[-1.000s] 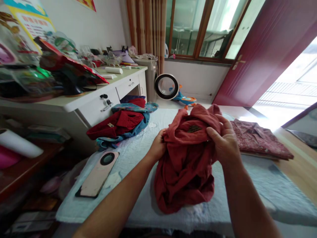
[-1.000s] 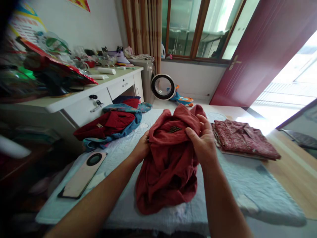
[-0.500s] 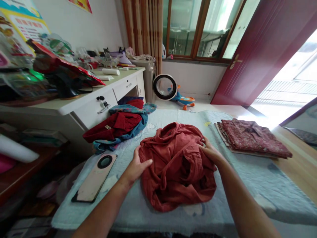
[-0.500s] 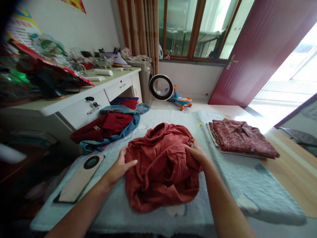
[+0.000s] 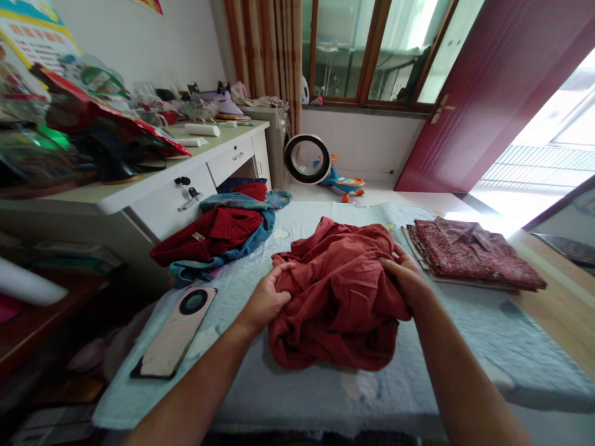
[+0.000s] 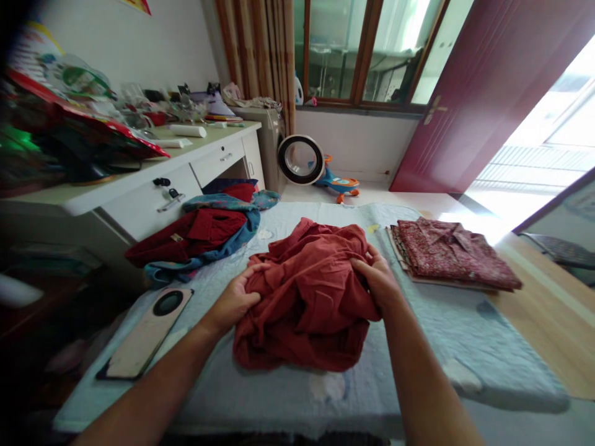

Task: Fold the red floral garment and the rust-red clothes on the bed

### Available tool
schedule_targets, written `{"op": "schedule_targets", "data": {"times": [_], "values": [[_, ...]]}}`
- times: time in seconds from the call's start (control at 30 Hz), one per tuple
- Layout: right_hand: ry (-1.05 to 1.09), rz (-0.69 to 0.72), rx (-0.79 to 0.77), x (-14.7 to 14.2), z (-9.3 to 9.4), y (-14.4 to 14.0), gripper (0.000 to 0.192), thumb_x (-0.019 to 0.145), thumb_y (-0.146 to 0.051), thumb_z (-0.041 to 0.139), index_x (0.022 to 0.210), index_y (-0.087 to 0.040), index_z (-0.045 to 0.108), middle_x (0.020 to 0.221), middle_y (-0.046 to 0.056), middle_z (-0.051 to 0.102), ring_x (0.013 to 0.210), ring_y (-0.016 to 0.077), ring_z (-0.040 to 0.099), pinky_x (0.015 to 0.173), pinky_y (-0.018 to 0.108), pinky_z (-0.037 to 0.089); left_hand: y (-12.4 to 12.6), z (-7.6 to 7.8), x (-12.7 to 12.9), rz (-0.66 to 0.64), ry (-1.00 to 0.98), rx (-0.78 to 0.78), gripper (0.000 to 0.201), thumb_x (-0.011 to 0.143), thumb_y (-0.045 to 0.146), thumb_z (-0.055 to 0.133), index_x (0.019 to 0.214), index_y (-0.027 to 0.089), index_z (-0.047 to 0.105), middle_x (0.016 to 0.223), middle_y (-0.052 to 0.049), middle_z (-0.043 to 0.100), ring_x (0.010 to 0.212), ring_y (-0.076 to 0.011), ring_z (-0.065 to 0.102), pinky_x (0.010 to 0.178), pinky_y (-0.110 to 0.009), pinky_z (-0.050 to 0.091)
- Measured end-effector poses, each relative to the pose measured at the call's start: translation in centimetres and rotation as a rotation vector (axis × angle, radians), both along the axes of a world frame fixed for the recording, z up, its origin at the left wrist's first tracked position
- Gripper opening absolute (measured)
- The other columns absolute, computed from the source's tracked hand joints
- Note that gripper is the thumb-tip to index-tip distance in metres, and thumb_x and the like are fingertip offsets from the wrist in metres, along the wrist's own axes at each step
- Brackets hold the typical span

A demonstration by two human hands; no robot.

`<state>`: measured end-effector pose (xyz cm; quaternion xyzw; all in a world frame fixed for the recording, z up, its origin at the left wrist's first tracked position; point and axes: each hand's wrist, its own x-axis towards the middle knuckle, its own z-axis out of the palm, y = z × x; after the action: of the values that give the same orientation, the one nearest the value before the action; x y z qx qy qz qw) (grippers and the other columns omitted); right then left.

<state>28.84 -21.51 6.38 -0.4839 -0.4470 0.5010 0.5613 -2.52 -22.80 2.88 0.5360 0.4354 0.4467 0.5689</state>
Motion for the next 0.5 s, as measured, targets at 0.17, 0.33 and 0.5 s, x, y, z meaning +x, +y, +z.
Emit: {"op": "schedule_targets", "data": {"times": [0.17, 0.33, 0.5], "values": [[0.019, -0.061, -0.007, 3.7, 2.2, -1.7, 0.056, 0.066, -0.039, 0.082, 0.116, -0.028, 0.059, 0.092, 0.001, 0.071, 0.062, 0.0143, 0.064, 0.053, 0.025, 0.051, 2.4, 4.7, -4.6, 0.149, 0.062, 0.166, 0.063, 0.058, 0.01, 0.052, 0.12, 0.015, 0.059, 0.127, -0.009, 0.063, 0.116, -0.0263, 0.061, 0.104, -0.043, 0.046], [-0.183, 0.066, -0.1, 4.6, 0.4, -2.5, 0.043, 0.075, -0.05, 0.074, 0.105, -0.022, 0.065, 0.068, -0.002, 0.061, 0.044, 0.0087, 0.046, 0.038, 0.022, 0.036, 4.1, 4.0, -7.2, 0.117, 0.467, 0.347, 0.066, 0.06, 0.011, 0.052, 0.125, 0.017, 0.059, 0.137, -0.01, 0.055, 0.131, -0.0294, 0.048, 0.113, -0.048, 0.036], [-0.538, -0.138, -0.126, 5.1, -3.0, -2.3, 0.052, 0.076, -0.057, 0.067, 0.11, -0.018, 0.062, 0.085, 0.007, 0.068, 0.073, 0.021, 0.065, 0.062, 0.033, 0.054, 2.8, 1.6, -6.6, 0.379, 1.038, 0.491, 0.055, 0.071, 0.014, 0.057, 0.125, 0.017, 0.06, 0.147, -0.017, 0.041, 0.136, -0.0392, 0.038, 0.112, -0.061, 0.028]]}}
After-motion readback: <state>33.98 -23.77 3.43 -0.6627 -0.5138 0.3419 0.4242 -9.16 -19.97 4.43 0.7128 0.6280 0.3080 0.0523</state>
